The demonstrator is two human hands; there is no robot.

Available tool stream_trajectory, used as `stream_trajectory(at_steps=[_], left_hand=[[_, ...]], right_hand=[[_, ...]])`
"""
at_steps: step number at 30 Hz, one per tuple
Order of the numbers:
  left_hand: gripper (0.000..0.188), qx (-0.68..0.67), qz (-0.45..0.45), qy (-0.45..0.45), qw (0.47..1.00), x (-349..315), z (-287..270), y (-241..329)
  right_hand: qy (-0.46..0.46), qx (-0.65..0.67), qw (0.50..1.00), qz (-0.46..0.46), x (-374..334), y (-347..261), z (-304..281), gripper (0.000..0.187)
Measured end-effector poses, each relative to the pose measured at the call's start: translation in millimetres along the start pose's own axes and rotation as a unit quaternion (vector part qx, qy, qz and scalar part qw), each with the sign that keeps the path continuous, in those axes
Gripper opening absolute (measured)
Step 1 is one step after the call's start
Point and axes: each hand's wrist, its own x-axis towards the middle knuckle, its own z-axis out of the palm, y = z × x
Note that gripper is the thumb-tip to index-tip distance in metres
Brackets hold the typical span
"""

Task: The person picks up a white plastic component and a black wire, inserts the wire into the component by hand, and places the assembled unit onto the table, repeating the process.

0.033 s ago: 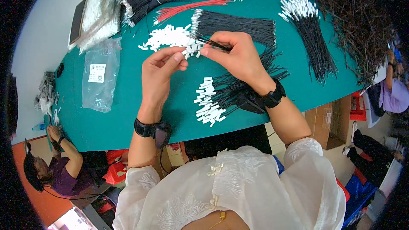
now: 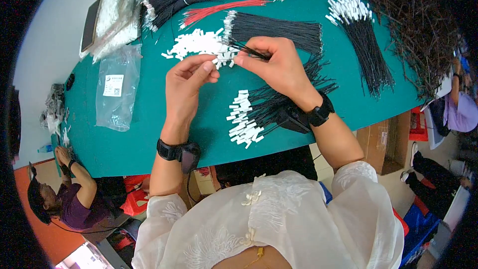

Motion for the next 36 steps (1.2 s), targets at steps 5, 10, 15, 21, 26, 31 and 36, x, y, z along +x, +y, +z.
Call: stream_trajectory(at_steps=[5,10,15,21,26,31,36], left_hand=[[0.017,0.01,0.007,0.004,1.0,-0.3,-0.1,-0.2],[0.017,0.016,0.013,0.007,1.0,-0.7,1.9,1.2],[0.018,0.024,0.009,0.001,1.0,-1.2,1.4,1.7],[0.02,0.026,0.002,-0.007,1.0,-2.3,2.4,3.5],[0.019,0.022,0.001,-0.003,1.0,-1.5,2.5,2.6],[0.018,0.035,0.009,-0.007,0.999,-1.8,3.8,2.7],[0.015,0.016,0.013,0.004,1.0,-1.4,4.4,1.7]], right_hand=[[-0.002,-0.009,1.0,0.005,-0.1,-1.1,-0.8,0.011],[0.0,-0.009,1.0,-0.005,-0.5,-0.4,0.2,0.011],[-0.007,-0.019,1.0,0.002,-0.9,-3.8,-0.5,0.012],[0.001,-0.015,1.0,-0.007,-0.7,-1.0,0.3,0.012],[0.001,-0.016,1.0,-0.01,-1.0,-1.9,0.3,0.013],[0.0,-0.014,1.0,-0.003,-1.9,-3.7,1.2,0.014],[0.004,-0.048,0.999,0.004,-3.5,-6.4,1.4,0.014]])
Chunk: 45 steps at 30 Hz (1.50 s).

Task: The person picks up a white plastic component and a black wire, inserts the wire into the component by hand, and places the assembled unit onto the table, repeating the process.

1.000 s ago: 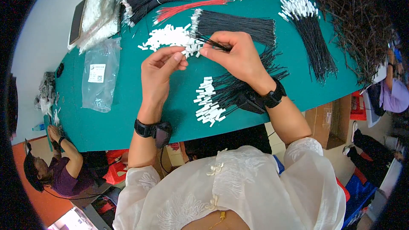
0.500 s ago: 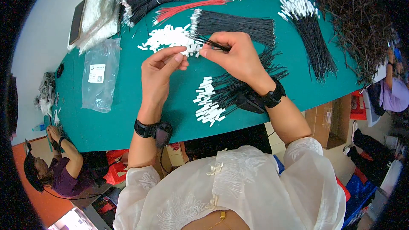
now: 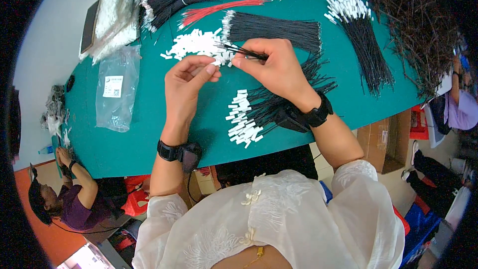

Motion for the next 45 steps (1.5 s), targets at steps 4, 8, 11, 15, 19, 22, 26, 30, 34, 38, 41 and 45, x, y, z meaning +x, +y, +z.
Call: stream_trajectory(at_steps=[4,8,11,15,19,22,26,30,34,38,41,45], left_hand=[[0.014,0.006,-0.004,-0.011,1.0,0,-1,0],[0.014,0.005,-0.014,-0.012,1.0,-1,0,-1],[0.013,0.0,-0.012,-0.004,1.0,-1,-1,-2],[0.012,0.009,-0.027,-0.008,1.0,-1,2,-3],[0.012,0.011,-0.029,-0.009,0.999,-2,2,-4],[0.012,0.001,-0.046,-0.031,0.998,-3,4,-8],[0.011,-0.029,-0.052,-0.019,0.998,-2,7,-10],[0.011,-0.056,-0.045,0.015,0.997,0,3,-6],[0.011,-0.067,-0.069,0.01,0.995,0,4,-5],[0.011,-0.085,-0.063,-0.007,0.994,1,2,-9],[0.011,-0.091,-0.065,-0.008,0.994,1,1,-7],[0.011,-0.105,-0.077,-0.012,0.991,1,1,-9]], right_hand=[[0.009,0.028,0.999,-0.028,0,4,3,0.014],[0.011,0.015,0.999,-0.04,1,3,2,0.014],[0.008,-0.002,0.999,-0.042,-1,1,5,0.013],[0.008,0.006,0.999,-0.039,2,6,3,0.013],[-0.004,-0.018,0.999,-0.031,0,2,3,0.014],[0.004,-0.004,0.999,-0.049,0,6,9,0.015],[0.008,-0.009,0.998,-0.057,2,3,4,0.016],[0.009,-0.008,0.999,-0.047,0,2,3,0.016],[0.003,-0.014,0.998,-0.055,0,1,4,0.015],[0.003,-0.014,0.998,-0.069,0,-1,7,0.015],[-0.001,-0.018,0.996,-0.084,0,-2,6,0.015],[-0.001,-0.017,0.996,-0.092,-1,-2,8,0.014]])
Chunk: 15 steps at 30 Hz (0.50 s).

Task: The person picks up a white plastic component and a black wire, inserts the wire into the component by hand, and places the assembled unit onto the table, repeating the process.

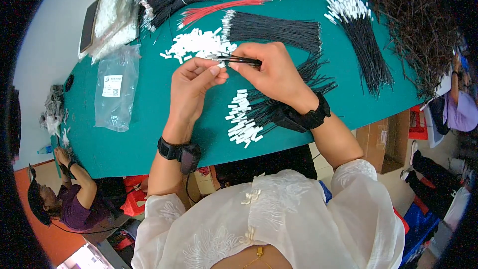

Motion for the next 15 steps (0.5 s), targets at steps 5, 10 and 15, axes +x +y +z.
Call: stream_trajectory(at_steps=[5,10,15], left_hand=[[0.011,-0.012,-0.001,-0.008,1.0,-2,5,0],[0.011,-0.035,-0.007,0.002,0.999,0,-1,0],[0.011,-0.014,-0.008,-0.009,1.0,0,2,2]], right_hand=[[0.039,0.03,0.999,0.023,-3,10,7,0.013],[0.007,0.008,0.999,0.034,-3,-3,5,0.013],[0.03,0.044,0.998,0.025,-2,7,8,0.013]])
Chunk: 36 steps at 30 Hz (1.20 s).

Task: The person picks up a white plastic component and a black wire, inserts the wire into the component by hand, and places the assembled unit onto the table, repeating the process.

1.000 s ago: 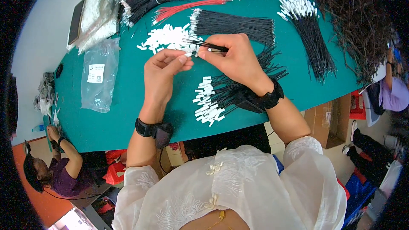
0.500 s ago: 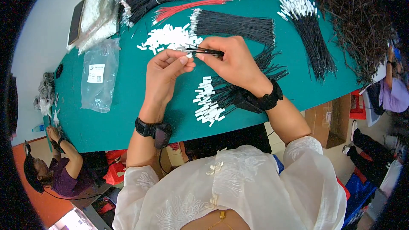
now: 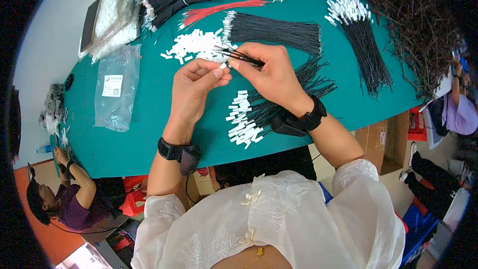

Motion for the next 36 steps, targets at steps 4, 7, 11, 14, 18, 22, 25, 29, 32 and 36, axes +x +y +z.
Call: stream_trajectory(at_steps=[4,7,11,14,18,22,25,29,32,36], left_hand=[[0.01,0.022,0.013,-0.001,1.0,-1,2,0],[0.01,0.031,0.023,0.002,0.999,-1,2,0],[0.01,0.046,0.03,0.004,0.998,-2,2,0],[0.01,0.03,0.024,-0.002,0.999,-2,1,1],[0.011,0.034,0.018,-0.004,0.999,-1,0,-1],[0.012,0.029,-0.004,0.009,1.0,1,0,1],[0.013,0.035,-0.01,0.002,0.999,1,-2,1],[0.011,0.03,-0.027,-0.008,0.999,1,-3,0],[0.008,0.114,-0.004,-0.011,0.993,-2,-4,-2],[0.007,0.355,0.08,-0.037,0.931,-7,1,-6]], right_hand=[[0.008,0.019,1.0,-0.015,1,1,1,0.013],[0.005,-0.01,1.0,-0.014,-1,-2,1,0.013],[0.001,-0.015,1.0,-0.024,-1,-6,1,0.013],[0.0,-0.019,0.999,-0.03,-1,-6,1,0.014],[-0.006,-0.033,0.999,-0.037,0,-5,0,0.014],[-0.028,-0.075,0.997,-0.025,2,-7,-7,0.015],[-0.045,-0.109,0.992,-0.036,2,-9,-13,0.015],[-0.067,-0.166,0.979,-0.096,4,-9,-19,0.014],[-0.085,-0.214,0.963,-0.142,7,-10,-26,0.013],[-0.037,-0.342,0.932,-0.113,9,-13,-37,0.016]])
